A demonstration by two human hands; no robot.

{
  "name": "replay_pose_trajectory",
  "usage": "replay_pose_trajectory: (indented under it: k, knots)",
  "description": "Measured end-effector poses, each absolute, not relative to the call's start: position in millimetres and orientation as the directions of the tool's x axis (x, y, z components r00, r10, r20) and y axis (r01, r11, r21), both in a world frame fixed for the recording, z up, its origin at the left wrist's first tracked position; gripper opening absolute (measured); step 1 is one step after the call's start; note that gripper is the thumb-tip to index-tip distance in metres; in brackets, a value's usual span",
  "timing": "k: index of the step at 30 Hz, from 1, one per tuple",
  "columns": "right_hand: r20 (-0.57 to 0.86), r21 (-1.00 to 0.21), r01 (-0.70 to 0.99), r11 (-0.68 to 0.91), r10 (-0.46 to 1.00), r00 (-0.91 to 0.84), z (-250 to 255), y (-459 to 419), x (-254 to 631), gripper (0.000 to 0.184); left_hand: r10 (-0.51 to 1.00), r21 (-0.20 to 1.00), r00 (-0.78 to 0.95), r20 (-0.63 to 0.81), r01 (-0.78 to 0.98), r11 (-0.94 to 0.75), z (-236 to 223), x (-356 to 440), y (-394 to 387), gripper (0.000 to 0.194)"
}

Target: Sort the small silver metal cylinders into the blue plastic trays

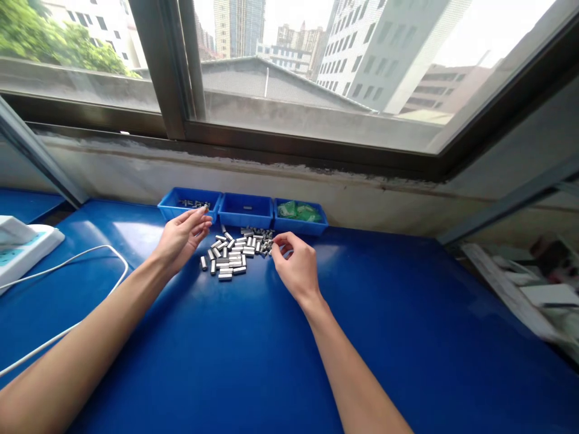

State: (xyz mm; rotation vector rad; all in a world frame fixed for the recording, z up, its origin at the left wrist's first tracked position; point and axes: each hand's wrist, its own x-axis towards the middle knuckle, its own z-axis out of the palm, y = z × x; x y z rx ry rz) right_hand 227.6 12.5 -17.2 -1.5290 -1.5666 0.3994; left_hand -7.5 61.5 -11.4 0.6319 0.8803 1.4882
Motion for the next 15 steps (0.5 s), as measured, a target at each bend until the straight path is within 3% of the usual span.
replay_pose_trajectory:
  k: [8,12,15]
  knots:
    - [0.394,-0.638,0.734,0.234,0.918,0.05,-23.6,14.1,230.1,0.012,0.94,0.657,-0.185,-0.285,-0.752,0.051,-18.4,-29.4,76.6,0.004]
    - [0.418,-0.57,0.779,0.262,0.908,0.001,-26.3,15.7,233.5,0.012,0.945,0.686,-0.165,-0.282,-0.723,0.078,-13.5,-27.3,70.9,0.008]
    - [0.409,-0.541,0.797,0.269,0.912,-0.03,-27.0,15.4,235.0,0.015,0.963,0.783,-0.141,-0.229,-0.614,0.096,-9.4,-21.1,62.7,0.016]
